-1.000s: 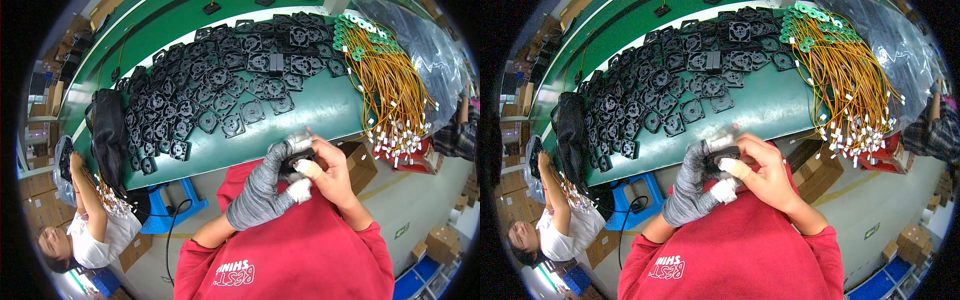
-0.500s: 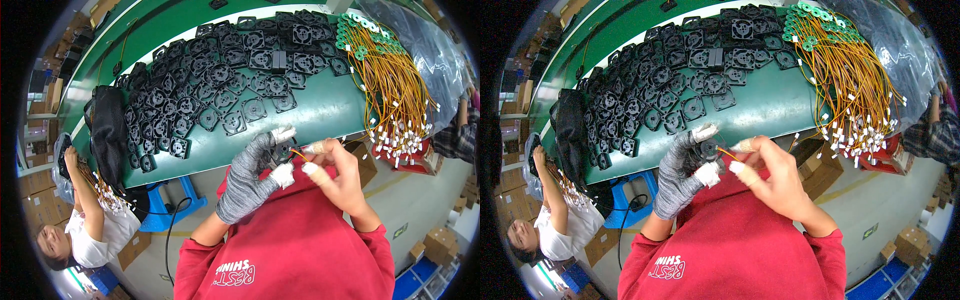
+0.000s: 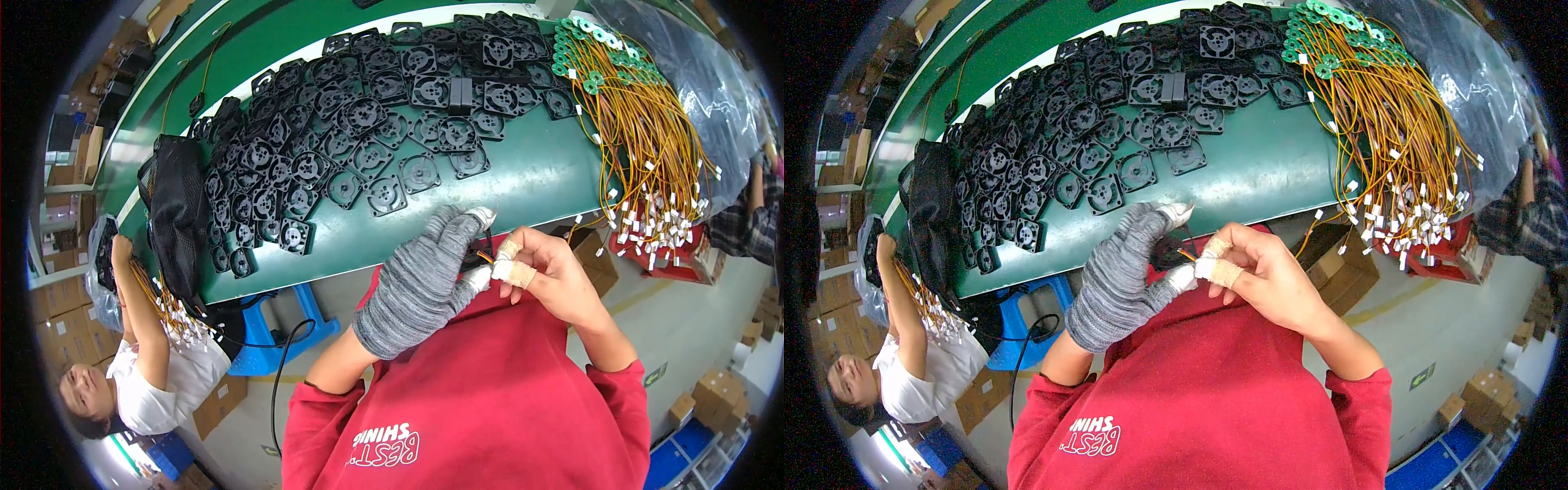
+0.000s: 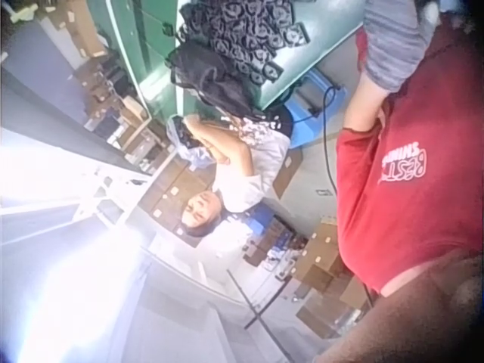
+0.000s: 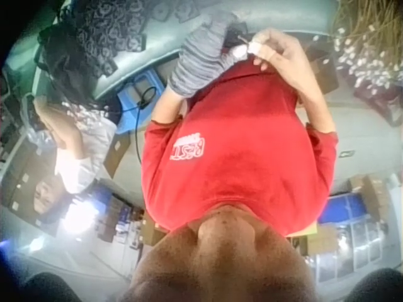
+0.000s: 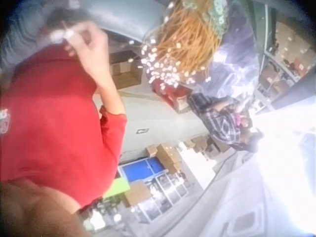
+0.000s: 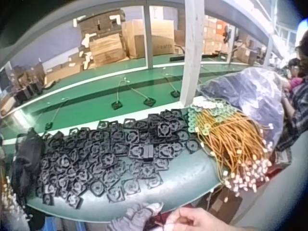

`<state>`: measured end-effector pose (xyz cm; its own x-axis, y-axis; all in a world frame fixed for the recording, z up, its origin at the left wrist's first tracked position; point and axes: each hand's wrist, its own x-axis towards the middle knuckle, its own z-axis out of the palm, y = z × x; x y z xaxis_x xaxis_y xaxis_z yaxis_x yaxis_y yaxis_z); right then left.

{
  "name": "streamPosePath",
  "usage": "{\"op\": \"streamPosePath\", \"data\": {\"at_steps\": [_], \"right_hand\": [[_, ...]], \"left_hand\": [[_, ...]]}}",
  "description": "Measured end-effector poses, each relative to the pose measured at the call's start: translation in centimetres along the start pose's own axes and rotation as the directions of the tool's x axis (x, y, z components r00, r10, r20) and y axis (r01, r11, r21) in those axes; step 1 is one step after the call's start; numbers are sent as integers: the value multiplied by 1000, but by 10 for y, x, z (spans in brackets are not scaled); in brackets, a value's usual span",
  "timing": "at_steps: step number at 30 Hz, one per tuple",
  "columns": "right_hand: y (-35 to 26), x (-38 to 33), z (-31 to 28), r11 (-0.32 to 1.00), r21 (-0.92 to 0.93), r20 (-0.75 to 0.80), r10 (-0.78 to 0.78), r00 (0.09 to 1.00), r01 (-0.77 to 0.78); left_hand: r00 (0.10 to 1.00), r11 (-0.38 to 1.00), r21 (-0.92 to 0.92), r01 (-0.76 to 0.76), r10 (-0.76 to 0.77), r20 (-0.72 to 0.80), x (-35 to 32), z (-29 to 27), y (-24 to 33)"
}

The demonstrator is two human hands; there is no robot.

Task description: The person assembles electronic components by hand, attaching wire harnesses and connectors to fan modules.

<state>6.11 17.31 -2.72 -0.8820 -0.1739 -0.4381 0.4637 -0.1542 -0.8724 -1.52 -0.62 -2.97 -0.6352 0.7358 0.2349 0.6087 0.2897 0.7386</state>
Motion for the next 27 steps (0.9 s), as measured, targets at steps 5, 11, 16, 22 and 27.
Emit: {"op": "streamPosePath", "data": {"at_steps": [5, 11, 16, 22, 27], "right_hand": [[-9, -4, -2, 1000, -8, 29, 9, 1000, -9], [-13, -7, 1, 998, -40, 68, -44, 997, 46], [-25, -8, 2, 876, -400, 73, -261, 963, 268], [-28, -9, 6, 380, -786, 186, -607, 773, 488], [-26, -8, 7, 127, -845, 300, -692, 656, 519]], "left_hand": [[988, 996, 73, 41, -52, 143, 3, -6, 6], [971, 999, 5, 34, -34, 237, 4, -6, -1], [977, 998, 22, 51, -55, 208, 0, -8, 1], [977, 996, -57, 64, -50, 208, 1, -9, -1], [943, 981, -114, 158, -115, 313, 2, -16, 3]]}}
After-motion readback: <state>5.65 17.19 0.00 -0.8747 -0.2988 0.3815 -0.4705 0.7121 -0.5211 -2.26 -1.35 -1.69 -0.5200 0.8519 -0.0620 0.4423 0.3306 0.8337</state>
